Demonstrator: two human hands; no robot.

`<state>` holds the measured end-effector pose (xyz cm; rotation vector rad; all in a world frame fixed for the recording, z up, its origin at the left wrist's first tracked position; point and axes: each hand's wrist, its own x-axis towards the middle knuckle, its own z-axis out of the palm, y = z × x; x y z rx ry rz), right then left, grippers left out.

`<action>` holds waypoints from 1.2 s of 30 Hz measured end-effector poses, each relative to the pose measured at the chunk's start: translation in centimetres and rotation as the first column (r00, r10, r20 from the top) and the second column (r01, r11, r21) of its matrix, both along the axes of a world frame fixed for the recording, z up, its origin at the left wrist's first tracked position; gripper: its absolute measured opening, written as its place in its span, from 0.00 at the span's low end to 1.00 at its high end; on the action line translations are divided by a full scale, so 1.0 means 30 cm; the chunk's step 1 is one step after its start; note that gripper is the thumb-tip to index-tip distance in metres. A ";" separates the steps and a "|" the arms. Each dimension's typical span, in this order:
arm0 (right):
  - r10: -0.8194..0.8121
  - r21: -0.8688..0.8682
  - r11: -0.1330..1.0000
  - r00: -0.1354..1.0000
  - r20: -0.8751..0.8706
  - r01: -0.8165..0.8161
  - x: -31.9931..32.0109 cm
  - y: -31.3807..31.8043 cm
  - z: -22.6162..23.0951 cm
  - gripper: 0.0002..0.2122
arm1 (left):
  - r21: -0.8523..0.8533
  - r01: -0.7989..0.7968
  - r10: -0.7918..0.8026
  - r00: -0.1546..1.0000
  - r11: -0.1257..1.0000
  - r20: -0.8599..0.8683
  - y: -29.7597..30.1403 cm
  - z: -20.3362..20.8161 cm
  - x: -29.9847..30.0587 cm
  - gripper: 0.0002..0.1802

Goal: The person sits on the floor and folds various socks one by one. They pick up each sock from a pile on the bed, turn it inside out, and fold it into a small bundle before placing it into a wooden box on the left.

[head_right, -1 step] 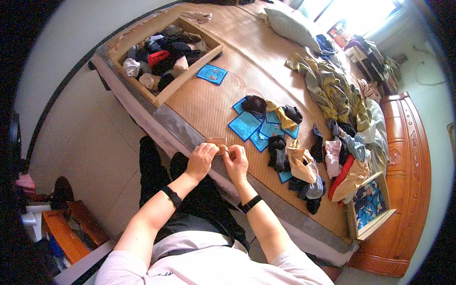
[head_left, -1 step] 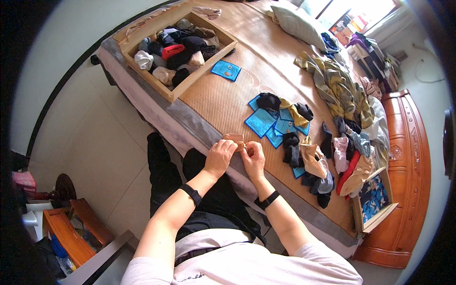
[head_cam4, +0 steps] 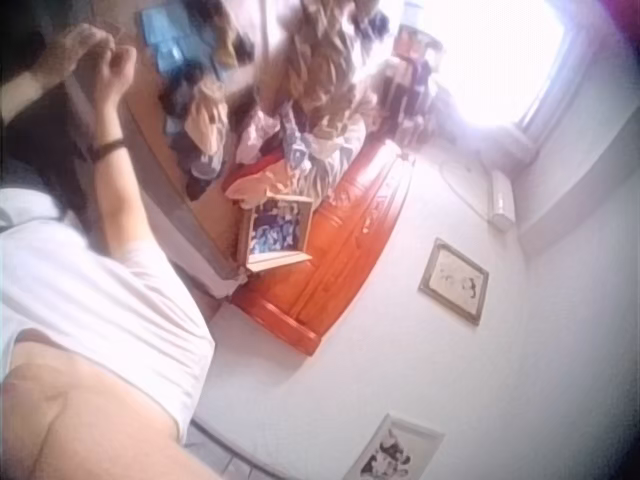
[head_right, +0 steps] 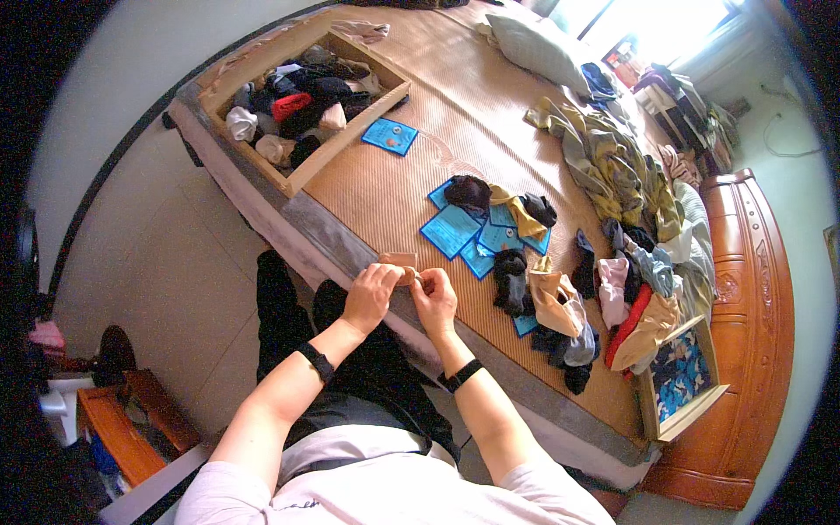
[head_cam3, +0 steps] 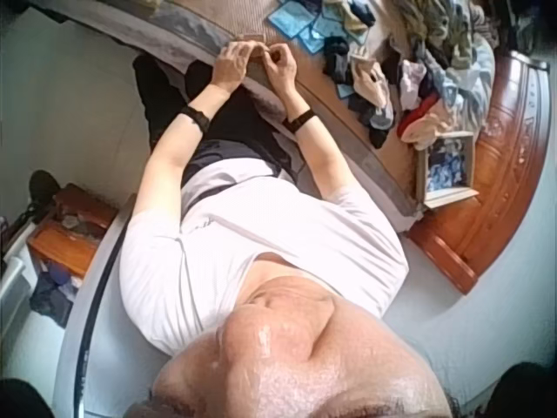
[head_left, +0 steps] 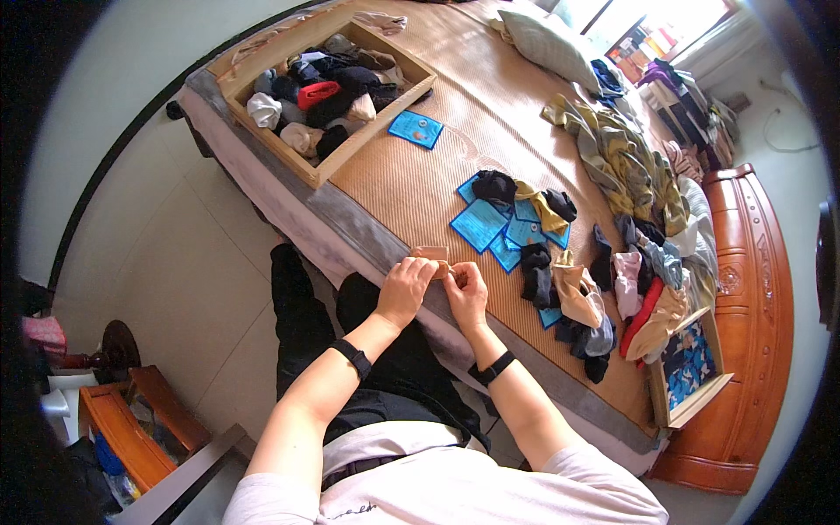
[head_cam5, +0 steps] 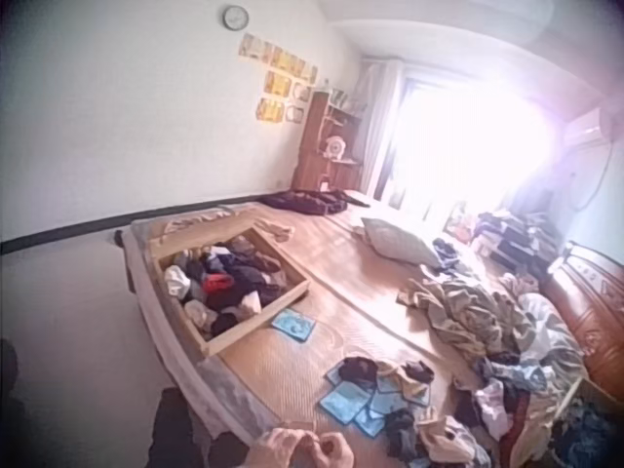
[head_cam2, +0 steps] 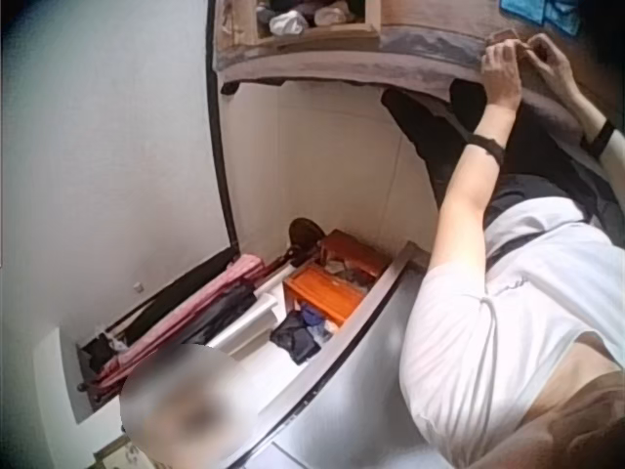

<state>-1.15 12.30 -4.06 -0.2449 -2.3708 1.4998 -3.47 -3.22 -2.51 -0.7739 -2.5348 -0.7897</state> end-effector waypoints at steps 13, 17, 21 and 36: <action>0.007 0.060 0.998 1.000 -0.016 -0.006 -0.004 0.013 -0.008 0.12 | 0.121 -0.069 0.036 0.965 0.990 0.261 0.011 0.082 0.019 0.06; 0.071 -0.060 0.996 0.997 -0.003 -0.071 -0.007 0.014 0.008 0.17 | 0.177 -0.076 0.064 0.995 0.981 0.075 0.026 0.065 0.004 0.03; 0.150 -0.166 0.976 0.987 0.056 -0.139 -0.017 0.036 -0.009 0.20 | 0.118 -0.041 0.036 0.999 0.992 0.039 0.021 0.028 -0.047 0.02; 0.203 -0.290 0.938 0.979 0.014 -0.190 -0.019 0.051 -0.038 0.09 | 0.141 -0.097 0.065 0.974 0.985 0.217 0.029 0.032 -0.011 0.14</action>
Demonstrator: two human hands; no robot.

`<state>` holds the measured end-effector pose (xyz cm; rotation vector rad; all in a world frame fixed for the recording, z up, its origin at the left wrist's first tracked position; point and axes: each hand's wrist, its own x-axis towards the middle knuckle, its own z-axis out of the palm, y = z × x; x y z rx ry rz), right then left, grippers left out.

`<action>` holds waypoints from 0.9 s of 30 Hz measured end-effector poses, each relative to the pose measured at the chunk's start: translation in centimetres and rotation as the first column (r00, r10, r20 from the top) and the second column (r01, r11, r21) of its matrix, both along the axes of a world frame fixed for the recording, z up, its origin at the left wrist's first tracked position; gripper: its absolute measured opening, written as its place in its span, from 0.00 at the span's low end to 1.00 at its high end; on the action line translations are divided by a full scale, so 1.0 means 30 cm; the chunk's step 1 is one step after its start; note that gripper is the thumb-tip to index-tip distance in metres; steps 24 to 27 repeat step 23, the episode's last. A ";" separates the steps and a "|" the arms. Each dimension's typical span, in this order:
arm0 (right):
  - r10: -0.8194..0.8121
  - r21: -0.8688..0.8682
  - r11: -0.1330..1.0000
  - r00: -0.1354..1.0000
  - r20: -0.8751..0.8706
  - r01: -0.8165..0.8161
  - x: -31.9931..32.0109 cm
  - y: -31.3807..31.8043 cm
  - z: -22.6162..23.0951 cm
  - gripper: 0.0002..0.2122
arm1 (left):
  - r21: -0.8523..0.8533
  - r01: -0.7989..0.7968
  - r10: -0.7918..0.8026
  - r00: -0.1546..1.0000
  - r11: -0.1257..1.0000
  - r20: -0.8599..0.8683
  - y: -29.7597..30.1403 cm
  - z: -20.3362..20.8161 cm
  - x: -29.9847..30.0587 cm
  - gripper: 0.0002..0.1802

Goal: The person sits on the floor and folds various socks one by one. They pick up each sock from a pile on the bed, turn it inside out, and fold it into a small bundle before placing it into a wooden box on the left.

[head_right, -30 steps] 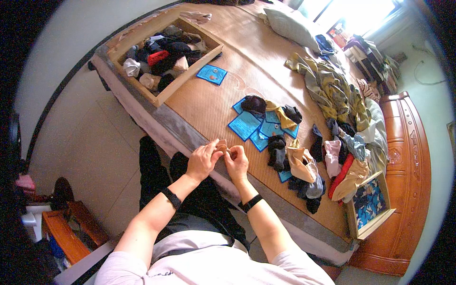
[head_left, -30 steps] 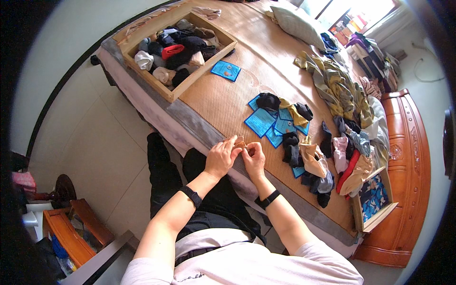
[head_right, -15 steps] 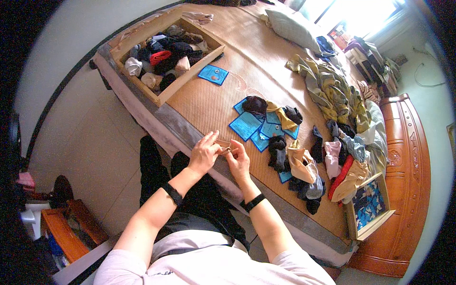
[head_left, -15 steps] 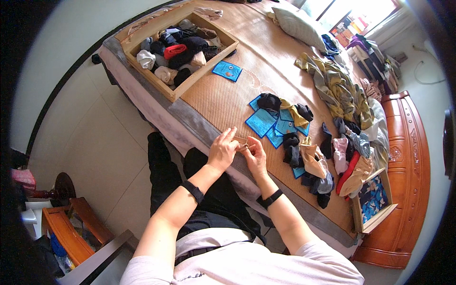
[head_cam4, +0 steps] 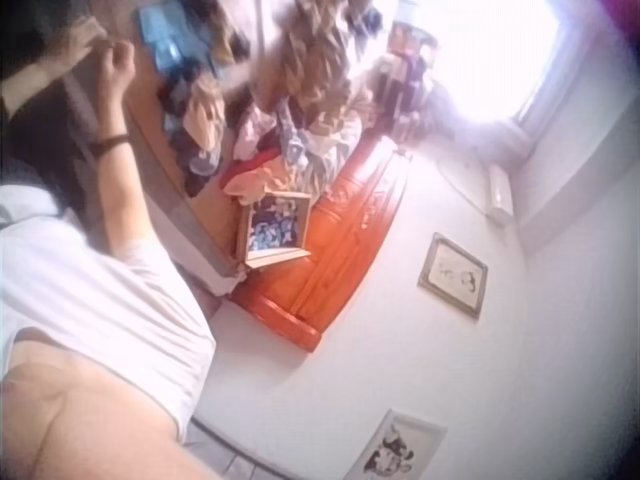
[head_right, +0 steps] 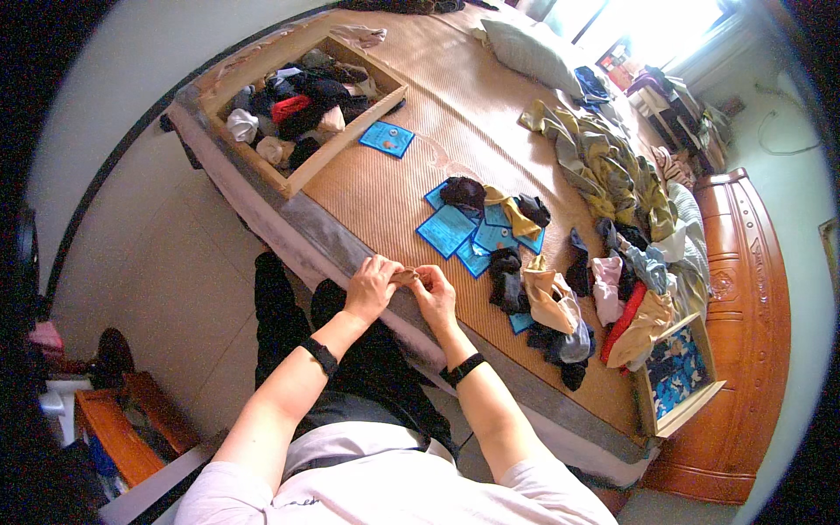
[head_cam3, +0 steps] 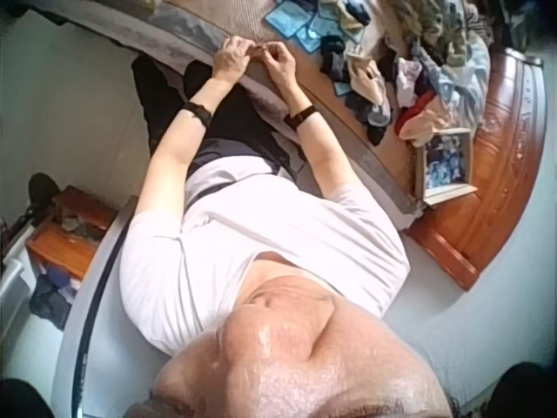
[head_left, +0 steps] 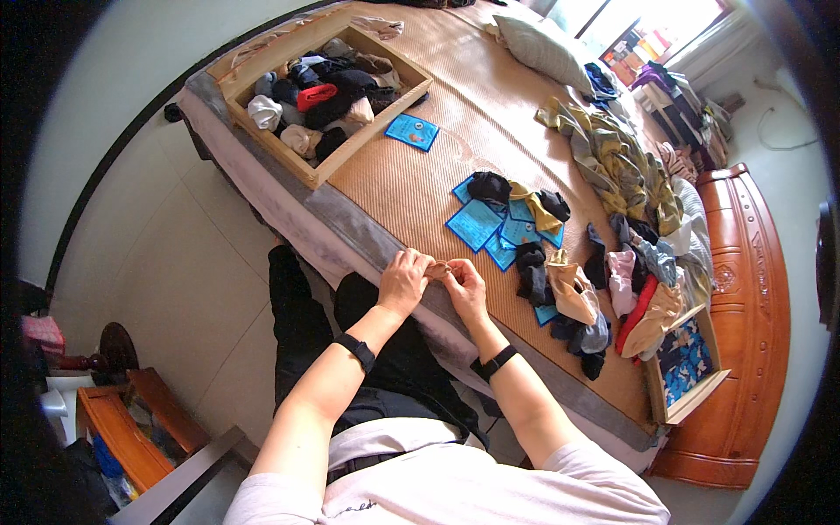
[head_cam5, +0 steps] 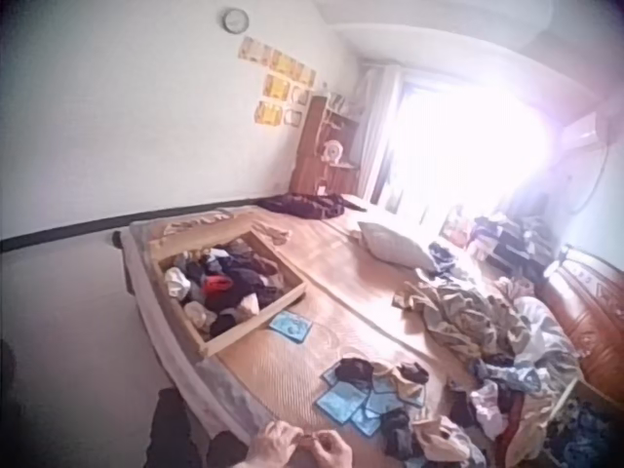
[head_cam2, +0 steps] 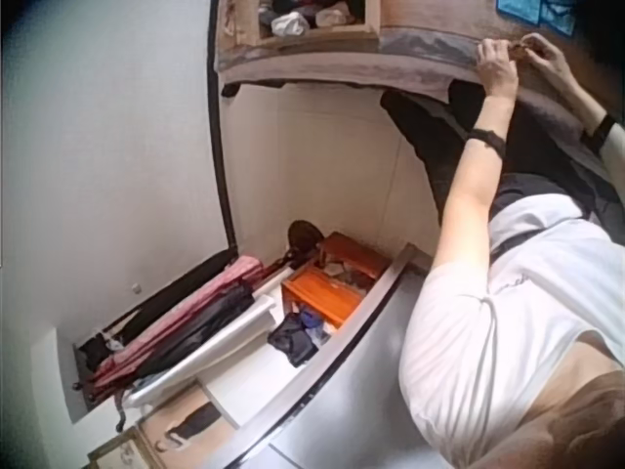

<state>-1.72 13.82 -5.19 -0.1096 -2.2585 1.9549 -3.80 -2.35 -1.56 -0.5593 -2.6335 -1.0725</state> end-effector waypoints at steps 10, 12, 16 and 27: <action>0.171 -0.272 0.960 0.911 0.376 -0.068 0.146 -0.030 0.192 0.07 | 0.341 0.172 -0.291 0.896 0.924 0.336 -0.142 0.067 0.116 0.11; 0.299 -0.386 0.911 0.876 0.378 -0.145 0.216 -0.059 0.271 0.08 | 0.574 0.088 -0.472 0.676 0.814 0.566 -0.213 0.127 0.177 0.13; 0.459 -0.553 0.798 0.836 0.299 -0.240 0.305 -0.103 0.389 0.14 | 0.810 -0.149 -0.740 0.340 0.567 0.581 -0.373 0.203 0.270 0.14; 0.693 -0.511 0.673 0.698 0.181 -0.535 0.328 -0.187 0.518 0.29 | 0.881 -0.120 -0.759 0.464 0.458 0.457 -0.410 0.306 0.350 0.14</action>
